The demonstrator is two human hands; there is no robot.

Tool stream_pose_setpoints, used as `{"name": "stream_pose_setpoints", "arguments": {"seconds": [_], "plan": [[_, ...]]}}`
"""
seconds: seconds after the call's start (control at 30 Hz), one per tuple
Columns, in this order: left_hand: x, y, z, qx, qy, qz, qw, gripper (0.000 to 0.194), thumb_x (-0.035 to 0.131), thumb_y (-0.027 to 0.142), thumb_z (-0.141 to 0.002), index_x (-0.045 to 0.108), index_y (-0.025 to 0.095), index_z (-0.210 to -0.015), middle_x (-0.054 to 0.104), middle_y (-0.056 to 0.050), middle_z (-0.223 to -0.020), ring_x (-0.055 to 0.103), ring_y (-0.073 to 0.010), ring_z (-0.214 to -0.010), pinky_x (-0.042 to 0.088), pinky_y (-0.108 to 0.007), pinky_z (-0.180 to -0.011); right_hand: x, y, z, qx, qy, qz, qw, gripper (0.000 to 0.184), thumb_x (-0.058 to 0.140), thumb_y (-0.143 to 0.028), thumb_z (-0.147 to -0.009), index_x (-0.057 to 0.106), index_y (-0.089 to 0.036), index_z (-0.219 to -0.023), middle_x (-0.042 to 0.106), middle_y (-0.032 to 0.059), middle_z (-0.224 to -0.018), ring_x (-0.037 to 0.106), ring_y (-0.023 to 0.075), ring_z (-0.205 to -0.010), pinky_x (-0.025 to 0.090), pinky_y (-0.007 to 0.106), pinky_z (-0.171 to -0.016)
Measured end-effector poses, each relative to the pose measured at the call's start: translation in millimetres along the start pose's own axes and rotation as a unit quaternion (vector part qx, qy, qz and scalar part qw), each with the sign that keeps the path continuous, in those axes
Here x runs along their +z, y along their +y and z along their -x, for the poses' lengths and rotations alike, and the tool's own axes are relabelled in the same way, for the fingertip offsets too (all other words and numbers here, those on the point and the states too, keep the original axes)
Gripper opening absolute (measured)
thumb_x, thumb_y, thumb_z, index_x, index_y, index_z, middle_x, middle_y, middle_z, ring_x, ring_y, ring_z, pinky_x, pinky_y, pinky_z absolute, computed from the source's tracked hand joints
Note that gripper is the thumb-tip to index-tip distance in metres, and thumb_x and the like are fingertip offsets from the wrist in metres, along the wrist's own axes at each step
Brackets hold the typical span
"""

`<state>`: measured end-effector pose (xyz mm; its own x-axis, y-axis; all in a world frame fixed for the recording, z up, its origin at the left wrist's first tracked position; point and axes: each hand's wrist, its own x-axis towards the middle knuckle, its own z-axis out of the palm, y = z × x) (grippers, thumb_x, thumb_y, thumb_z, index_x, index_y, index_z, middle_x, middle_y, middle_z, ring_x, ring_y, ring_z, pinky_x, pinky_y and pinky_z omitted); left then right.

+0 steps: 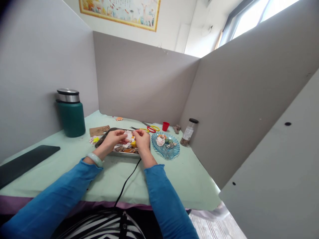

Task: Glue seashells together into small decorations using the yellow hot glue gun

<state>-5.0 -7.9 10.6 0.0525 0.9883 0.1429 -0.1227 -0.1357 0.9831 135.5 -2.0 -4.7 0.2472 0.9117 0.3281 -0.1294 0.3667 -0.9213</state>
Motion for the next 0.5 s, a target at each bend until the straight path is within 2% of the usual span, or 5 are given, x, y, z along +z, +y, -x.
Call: {"name": "stream_pose_setpoints", "arguments": {"seconds": [0.33,0.5], "plan": [[-1.5,-3,0,0.010,-0.028,0.009,1.000,0.017,0.075,0.017,-0.075,0.063,0.010,-0.084,0.067,-0.004,-0.065,0.068,-0.0149,-0.057,0.056,-0.023,-0.056,0,10,-4,-0.035,0.043,0.048,0.997,0.021,0.069,-0.037,-0.064,0.063,-0.018,-0.071,0.063,-0.0011,-0.062,0.055,0.0143,-0.057,0.045,0.026,-0.058],[-1.4,-2,1,-0.005,-0.035,0.024,0.999,0.022,0.079,0.020,-0.072,0.063,0.010,-0.083,0.067,-0.004,-0.067,0.068,-0.0148,-0.058,0.056,-0.023,-0.058,0,12,-4,-0.034,0.044,0.071,0.996,0.018,0.068,-0.035,-0.064,0.062,-0.019,-0.069,0.061,-0.0019,-0.062,0.054,0.0145,-0.059,0.044,0.026,-0.058]]}}
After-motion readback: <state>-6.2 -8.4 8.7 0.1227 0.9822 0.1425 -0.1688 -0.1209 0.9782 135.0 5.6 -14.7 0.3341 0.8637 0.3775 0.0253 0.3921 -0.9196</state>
